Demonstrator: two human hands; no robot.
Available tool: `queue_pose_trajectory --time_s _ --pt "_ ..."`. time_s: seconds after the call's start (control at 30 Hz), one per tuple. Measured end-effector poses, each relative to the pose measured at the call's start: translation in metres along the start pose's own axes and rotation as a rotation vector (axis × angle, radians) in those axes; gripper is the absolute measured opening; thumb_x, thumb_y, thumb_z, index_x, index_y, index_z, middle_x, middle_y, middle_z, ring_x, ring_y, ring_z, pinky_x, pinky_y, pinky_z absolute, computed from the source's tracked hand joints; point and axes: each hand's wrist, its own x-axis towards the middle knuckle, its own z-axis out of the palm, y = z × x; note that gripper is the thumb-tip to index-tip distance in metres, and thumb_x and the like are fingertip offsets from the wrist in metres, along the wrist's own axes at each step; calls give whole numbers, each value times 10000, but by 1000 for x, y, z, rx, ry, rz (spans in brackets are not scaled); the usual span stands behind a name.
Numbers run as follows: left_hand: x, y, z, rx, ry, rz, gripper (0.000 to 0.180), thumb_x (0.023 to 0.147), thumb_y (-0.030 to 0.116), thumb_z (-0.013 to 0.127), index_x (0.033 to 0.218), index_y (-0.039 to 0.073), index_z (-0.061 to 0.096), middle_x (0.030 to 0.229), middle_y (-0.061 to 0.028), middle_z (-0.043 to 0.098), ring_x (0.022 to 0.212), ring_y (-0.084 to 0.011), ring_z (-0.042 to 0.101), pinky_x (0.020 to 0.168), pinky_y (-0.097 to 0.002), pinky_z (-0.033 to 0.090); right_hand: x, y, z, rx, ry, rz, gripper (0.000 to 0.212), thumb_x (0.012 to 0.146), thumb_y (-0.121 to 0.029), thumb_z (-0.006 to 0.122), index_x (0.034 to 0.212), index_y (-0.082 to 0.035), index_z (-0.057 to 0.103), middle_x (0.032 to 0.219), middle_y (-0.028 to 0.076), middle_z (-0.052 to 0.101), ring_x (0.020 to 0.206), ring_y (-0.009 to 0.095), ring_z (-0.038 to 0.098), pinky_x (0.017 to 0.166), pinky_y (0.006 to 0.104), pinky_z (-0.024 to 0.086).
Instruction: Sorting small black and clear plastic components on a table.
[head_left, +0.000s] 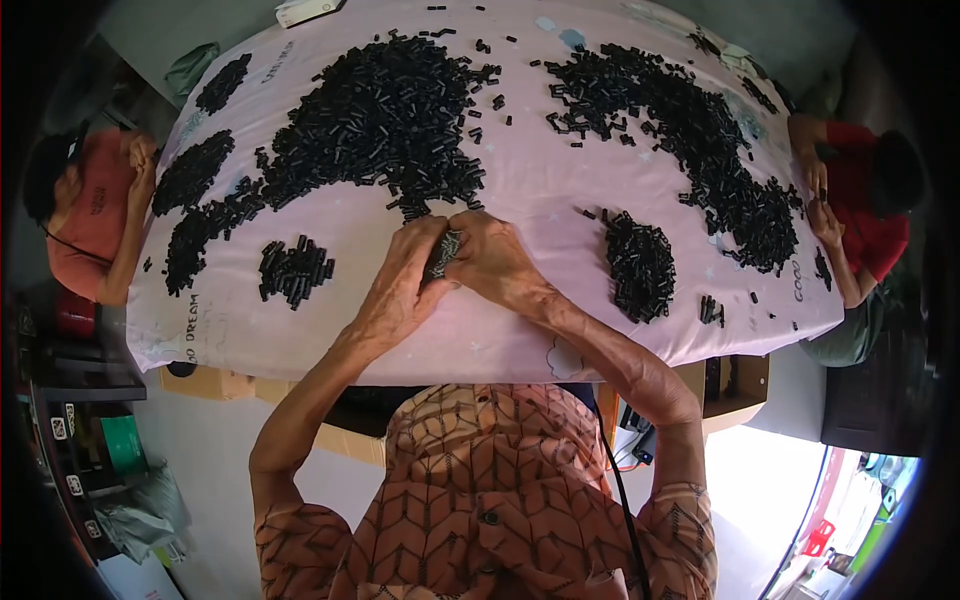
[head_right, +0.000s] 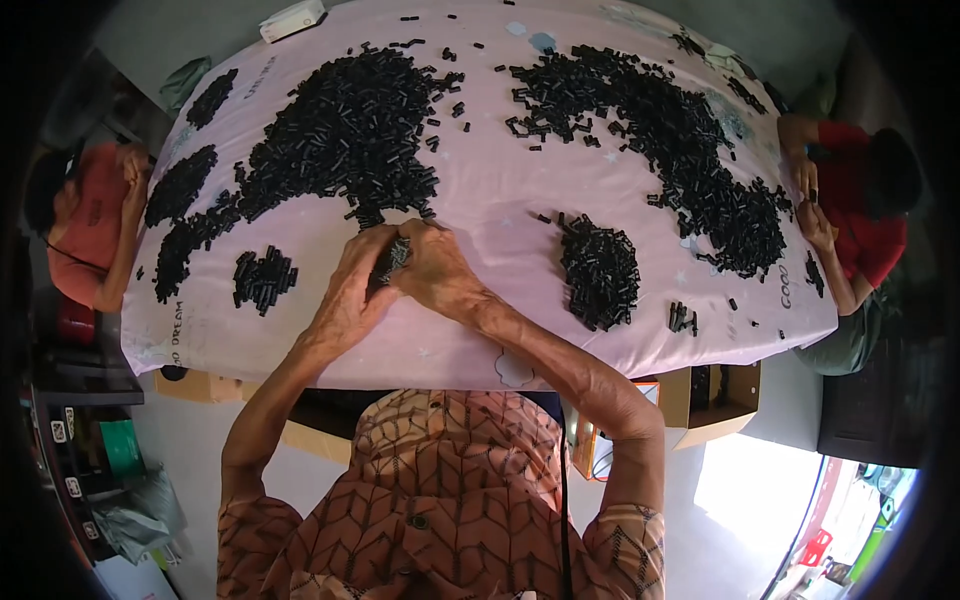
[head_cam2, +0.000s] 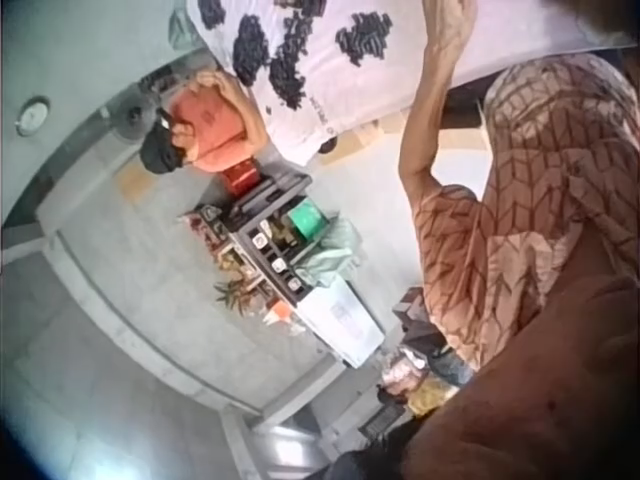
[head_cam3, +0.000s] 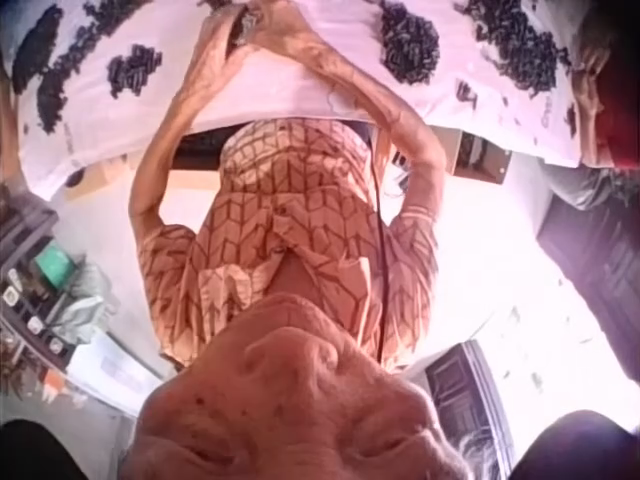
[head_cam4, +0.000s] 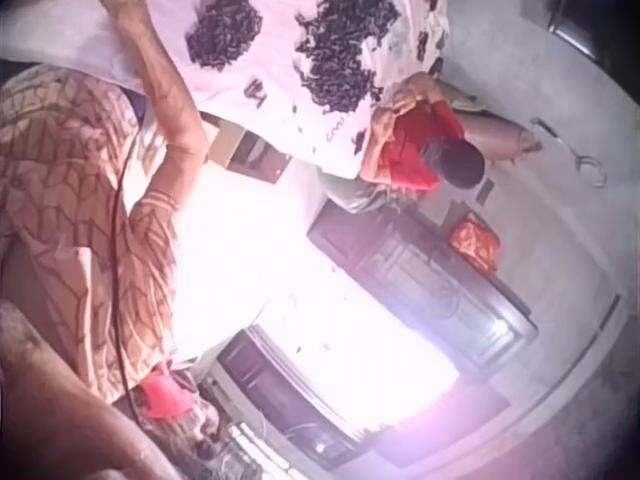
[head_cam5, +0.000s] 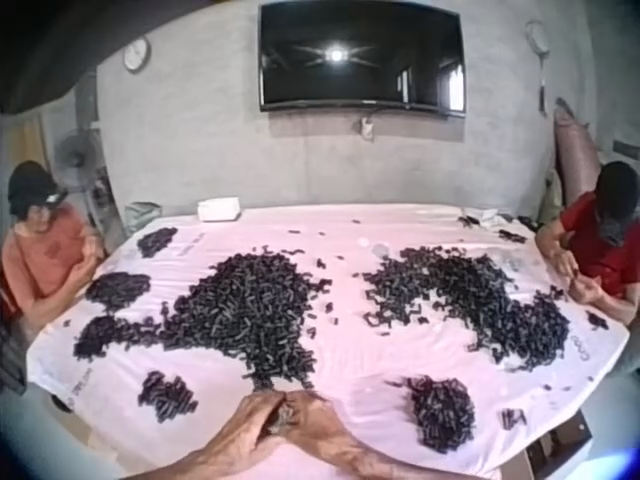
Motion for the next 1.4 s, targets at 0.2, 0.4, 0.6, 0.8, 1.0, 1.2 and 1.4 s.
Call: queue_pose_trajectory --time_s 0.2,0.4,0.6,0.8,1.0,1.2,1.4 --pt "-15 -6 -12 10 29 -20 687 773 33 692 1377 20 366 1375 -199 397 1274 -376 393 1057 -434 371 5 33 -10 -217 225 -71 279 770 -66 616 1025 44 590 962 219 615 759 321 645 676 385 547" --pt "-26 -4 -17 34 67 -38 664 790 57 700 1378 28 393 1391 -183 400 1274 -354 414 1007 -423 435 -20 62 -64 -1030 488 -363 251 833 -119 636 1059 -32 570 1005 119 568 968 319 551 821 414 466" --pt "-31 -3 -15 -12 124 -44 606 791 70 706 1343 32 457 1353 -178 467 1251 -345 450 990 -418 441 -18 92 -71 -1256 567 -351 224 720 -120 569 920 -18 582 928 112 463 942 272 478 859 393 390" --pt "-37 -6 -11 -7 213 -84 587 766 45 709 1314 54 499 1328 -158 497 1241 -329 465 1003 -405 421 -31 84 -85 -1295 556 -160 200 718 -92 566 884 20 579 900 135 467 898 281 479 814 398 387" --pt "-34 -3 -10 4 219 -94 587 755 40 714 1307 60 515 1330 -151 502 1236 -315 469 1017 -396 401 -48 52 -71 -1368 613 -233 309 694 -21 564 971 116 563 939 197 490 877 301 496 784 405 436" --pt "-39 -8 -11 37 249 -71 577 754 42 725 1294 33 521 1321 -148 516 1228 -312 478 1016 -395 402 -91 41 -28 -1095 372 -545 370 639 -90 631 945 114 587 1012 230 513 1013 378 518 931 512 440" --pt "-36 -9 -9 9 250 -72 566 757 68 745 1279 22 532 1309 -152 527 1216 -310 493 1013 -391 406 -115 49 -33 -984 279 -662 419 613 -101 624 969 115 578 1077 225 511 1026 385 520 911 508 429"
